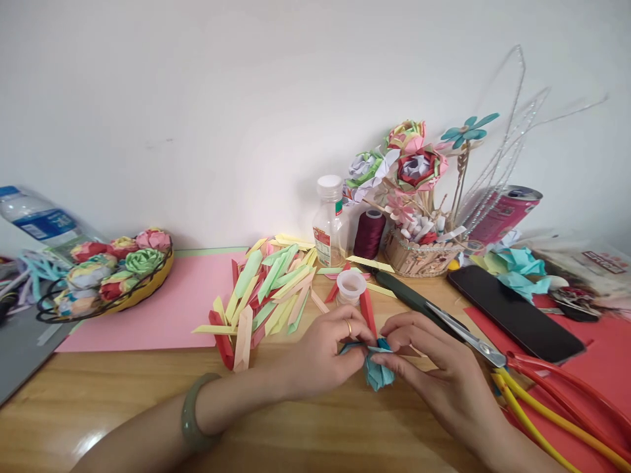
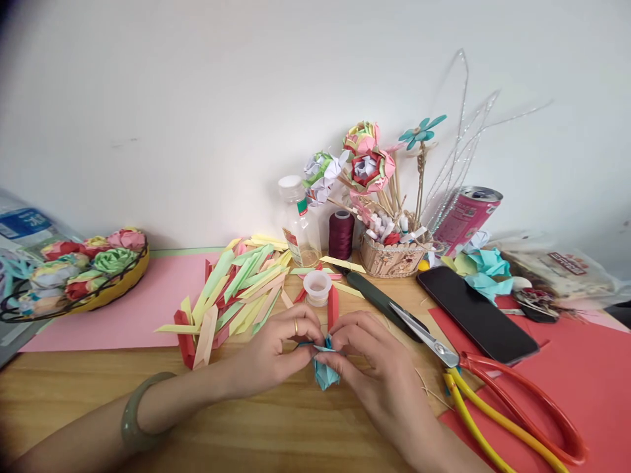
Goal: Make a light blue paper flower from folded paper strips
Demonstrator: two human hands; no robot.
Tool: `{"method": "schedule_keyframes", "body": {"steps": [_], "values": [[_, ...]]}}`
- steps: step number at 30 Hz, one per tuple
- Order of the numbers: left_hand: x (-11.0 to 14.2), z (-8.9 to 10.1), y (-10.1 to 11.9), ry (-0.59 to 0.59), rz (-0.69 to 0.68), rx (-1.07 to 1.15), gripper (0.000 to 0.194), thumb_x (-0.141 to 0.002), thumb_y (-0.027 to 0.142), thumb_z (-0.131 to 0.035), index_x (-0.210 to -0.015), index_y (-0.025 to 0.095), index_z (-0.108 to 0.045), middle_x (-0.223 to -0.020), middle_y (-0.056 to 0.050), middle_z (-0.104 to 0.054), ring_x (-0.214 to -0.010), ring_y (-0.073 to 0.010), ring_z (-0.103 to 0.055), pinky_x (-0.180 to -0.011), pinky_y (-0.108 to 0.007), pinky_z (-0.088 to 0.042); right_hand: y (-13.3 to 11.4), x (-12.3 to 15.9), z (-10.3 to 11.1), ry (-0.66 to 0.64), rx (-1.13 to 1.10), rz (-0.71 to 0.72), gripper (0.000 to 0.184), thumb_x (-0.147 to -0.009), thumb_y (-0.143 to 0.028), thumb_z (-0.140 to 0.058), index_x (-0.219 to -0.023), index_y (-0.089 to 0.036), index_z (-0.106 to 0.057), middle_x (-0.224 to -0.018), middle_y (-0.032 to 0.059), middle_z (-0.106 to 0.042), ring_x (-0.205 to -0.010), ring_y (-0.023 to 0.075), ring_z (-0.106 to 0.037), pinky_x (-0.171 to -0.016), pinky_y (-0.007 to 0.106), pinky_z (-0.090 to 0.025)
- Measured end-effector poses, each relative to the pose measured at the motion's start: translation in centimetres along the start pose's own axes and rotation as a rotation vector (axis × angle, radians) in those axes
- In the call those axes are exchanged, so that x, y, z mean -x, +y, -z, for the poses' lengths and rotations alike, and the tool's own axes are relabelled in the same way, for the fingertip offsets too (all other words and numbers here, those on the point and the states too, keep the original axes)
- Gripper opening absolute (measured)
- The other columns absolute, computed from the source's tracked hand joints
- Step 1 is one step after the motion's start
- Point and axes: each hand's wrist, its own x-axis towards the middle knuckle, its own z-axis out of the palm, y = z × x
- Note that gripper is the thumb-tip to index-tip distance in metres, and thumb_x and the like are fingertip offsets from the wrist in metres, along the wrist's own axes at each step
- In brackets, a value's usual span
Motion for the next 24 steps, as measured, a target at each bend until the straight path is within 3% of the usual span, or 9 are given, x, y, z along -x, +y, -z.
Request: {"method": "schedule_keyframes", "body": {"steps": [3,6,13,18,24], "values": [[-0.1,0.1,0.0,0.000,0.019,0.062,0.005,-0.075,0.015,-0.057,-0.077,0.013,-0.062,-0.079,-0.005,-0.058,-0.077,-0.0139,-0.052,-0.072,-0.026,-0.043,0.1,-0.1,0.1,0.008,-0.067,-0.078,0.017,-0.081,-0.030,-0.057,-0.069,-0.021,-0.049,-0.070,-0.0003,-0.052,-0.063,0.0127,-0.052,-0.056,0.023,-0.044],[-0.3,0.1,0.1,0.034,0.083,0.174,0.012,-0.074,0.024,-0.062,-0.072,0.012,-0.062,-0.074,-0.005,-0.059,-0.072,-0.0134,-0.053,-0.067,-0.025,-0.043,-0.1,-0.3,0.3,-0.084,-0.196,-0.193,0.019,-0.082,-0.034,-0.055,-0.069,-0.021,-0.050,-0.066,-0.0019,-0.051,-0.061,0.0120,-0.050,-0.057,0.023,-0.043],[-0.6,0.5,-0.4,0.005,0.428,0.431,0.026,-0.061,0.035,-0.072,-0.069,0.012,-0.065,-0.069,-0.003,-0.062,-0.063,-0.0115,-0.053,-0.060,-0.023,-0.042,-0.2,-0.7,0.8,-0.247,-0.390,-0.402,0.021,-0.081,-0.039,-0.054,-0.078,-0.020,-0.058,-0.070,-0.0007,-0.059,-0.066,0.0123,-0.053,-0.062,0.023,-0.044],[-0.9,0.8,-0.8,-0.042,0.464,0.494,0.026,-0.057,0.032,-0.075,-0.068,0.012,-0.063,-0.067,0.000,-0.061,-0.062,-0.0096,-0.052,-0.063,-0.023,-0.042,0.5,-0.5,0.3,-0.263,-0.472,-0.488,0.023,-0.079,-0.041,-0.055,-0.077,-0.018,-0.059,-0.070,-0.0006,-0.057,-0.063,0.0111,-0.051,-0.057,0.022,-0.042],[-0.9,0.7,-0.7,-0.037,0.509,0.523,0.020,-0.059,0.023,-0.073,-0.070,0.011,-0.062,-0.067,0.001,-0.060,-0.061,-0.0080,-0.053,-0.062,-0.021,-0.043,1.1,-0.3,-0.2,-0.261,-0.501,-0.491,0.021,-0.079,-0.039,-0.056,-0.079,-0.018,-0.057,-0.068,-0.0015,-0.057,-0.061,0.0099,-0.050,-0.056,0.021,-0.041]]}}
